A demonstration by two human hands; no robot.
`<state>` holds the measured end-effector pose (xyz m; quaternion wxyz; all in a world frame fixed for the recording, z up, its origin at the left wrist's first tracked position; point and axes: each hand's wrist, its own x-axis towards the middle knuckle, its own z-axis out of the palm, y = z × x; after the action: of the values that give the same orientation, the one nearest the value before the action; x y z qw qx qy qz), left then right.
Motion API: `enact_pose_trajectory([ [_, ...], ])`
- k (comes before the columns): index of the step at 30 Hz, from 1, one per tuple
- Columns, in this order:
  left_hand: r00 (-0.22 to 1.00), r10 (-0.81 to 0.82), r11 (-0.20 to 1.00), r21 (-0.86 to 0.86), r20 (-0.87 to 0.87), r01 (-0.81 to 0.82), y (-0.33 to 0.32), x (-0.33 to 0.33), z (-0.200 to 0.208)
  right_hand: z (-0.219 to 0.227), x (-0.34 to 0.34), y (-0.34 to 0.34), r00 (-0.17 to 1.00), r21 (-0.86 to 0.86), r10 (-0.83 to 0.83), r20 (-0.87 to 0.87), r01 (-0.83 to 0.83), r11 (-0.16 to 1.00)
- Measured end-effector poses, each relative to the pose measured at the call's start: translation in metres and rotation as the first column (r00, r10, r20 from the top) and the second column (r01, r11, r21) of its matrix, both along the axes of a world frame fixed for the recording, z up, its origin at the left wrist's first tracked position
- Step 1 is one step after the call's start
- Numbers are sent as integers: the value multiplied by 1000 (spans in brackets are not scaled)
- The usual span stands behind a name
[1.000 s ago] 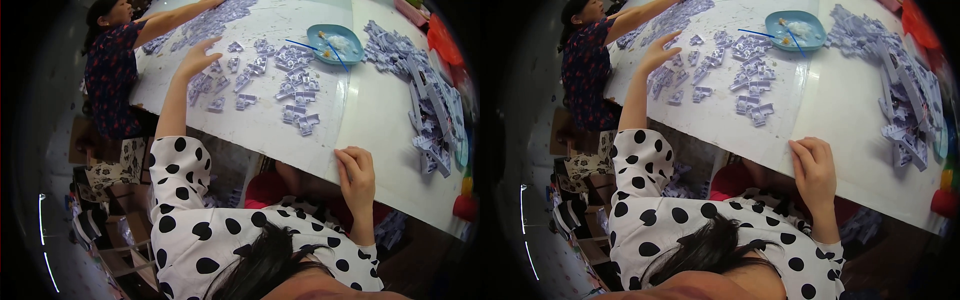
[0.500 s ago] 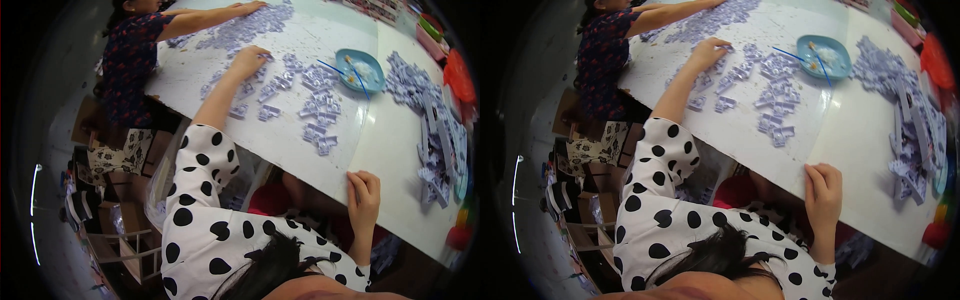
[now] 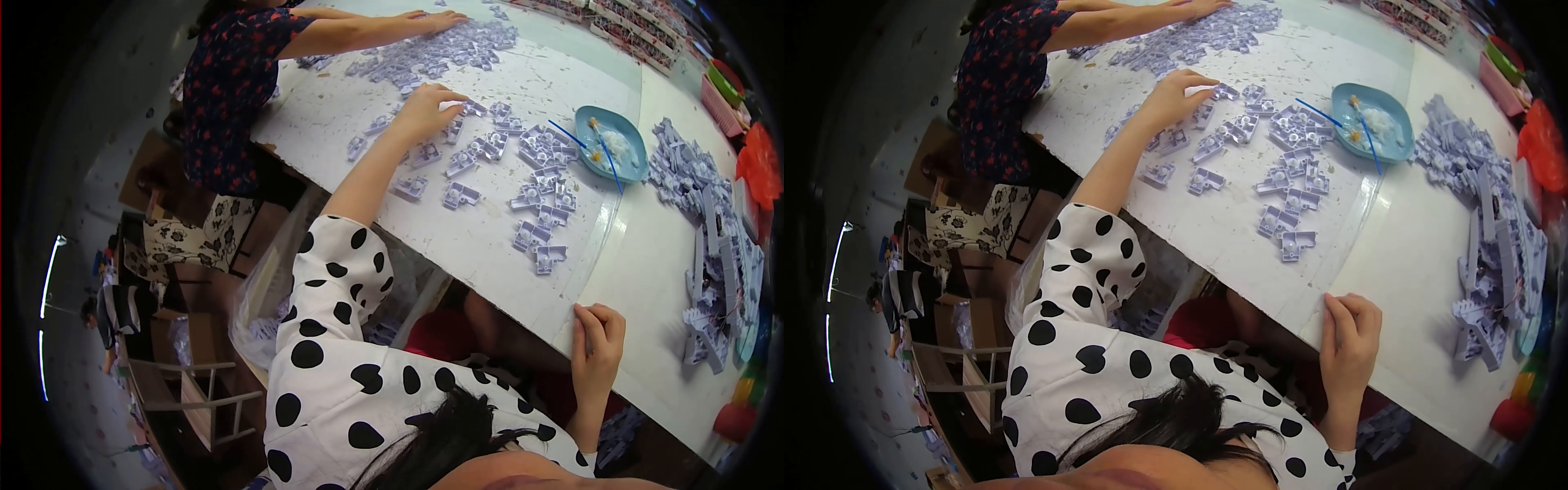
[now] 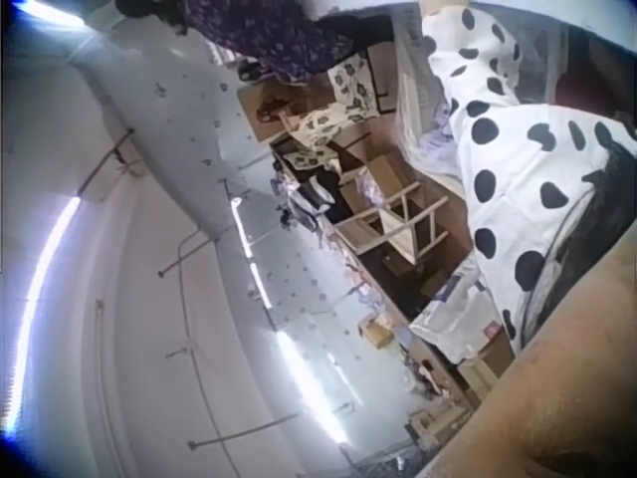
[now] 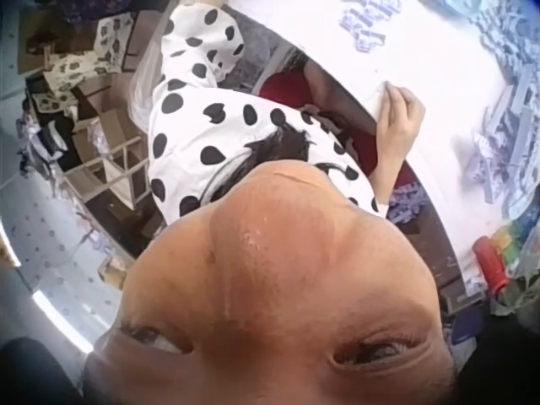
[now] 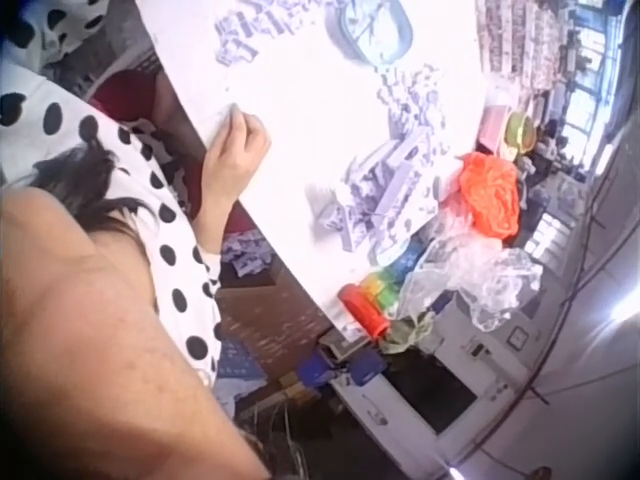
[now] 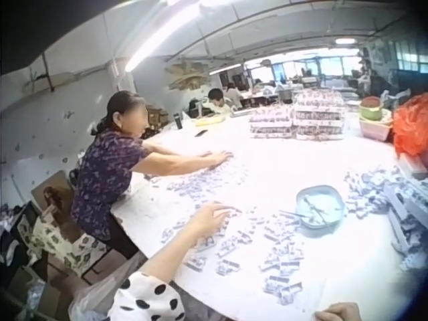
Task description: The person applies glue to small plastic parts using a brush, then arranges the parts on a workspace.
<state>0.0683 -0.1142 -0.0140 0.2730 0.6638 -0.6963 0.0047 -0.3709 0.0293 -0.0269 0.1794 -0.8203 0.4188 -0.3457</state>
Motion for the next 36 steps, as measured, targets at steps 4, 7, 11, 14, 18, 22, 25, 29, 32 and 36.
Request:
enact_pose_trajectory([
  [4, 987, -84, 975, -193, 136, 110, -3, 8, -11, 2, 3, -1, 1000, 0, 15, 8, -15, 1000],
  [7, 997, -67, 998, -18, 38, 68, -11, 8, -3, 2, 4, -1, 1000, 11, -1, 9, 1, 1000],
  [11, 999, 36, 997, 62, 21, -37, -19, 0, -2, 2, 2, -1, 1000, 9, -8, -4, 8, 1000],
  [14, 996, 91, 992, 86, 0, -90, -21, -3, 0, 1, 1, 0, 1000, 10, -5, -3, 5, 1000],
  [18, 994, 90, 994, 68, -55, -86, -20, 1, -5, 1, 0, 1, 1000, 11, -7, -19, 7, 1000],
  [22, 976, 133, 989, -39, -171, -142, -6, 10, 4, 1, 0, 1, 1000, 14, -9, -19, 10, 1000],
  [25, 930, 286, 916, -219, -233, -336, 22, 58, 16, 1, 0, 1, 1000, 15, -6, -5, 6, 1000],
  [29, 699, 705, 672, -204, -120, -712, 73, 146, -4, -1, 0, -1, 1000, 15, 5, 5, -5, 1000],
  [32, 689, 721, 674, -161, -71, -721, 97, 176, -23, -1, 1, -1, 1000, 16, 4, -2, -4, 1000],
  [36, 746, 665, 739, -182, 41, -649, 110, 153, -14, 3, -2, -2, 1000, -6, 26, -7, -26, 1000],
])
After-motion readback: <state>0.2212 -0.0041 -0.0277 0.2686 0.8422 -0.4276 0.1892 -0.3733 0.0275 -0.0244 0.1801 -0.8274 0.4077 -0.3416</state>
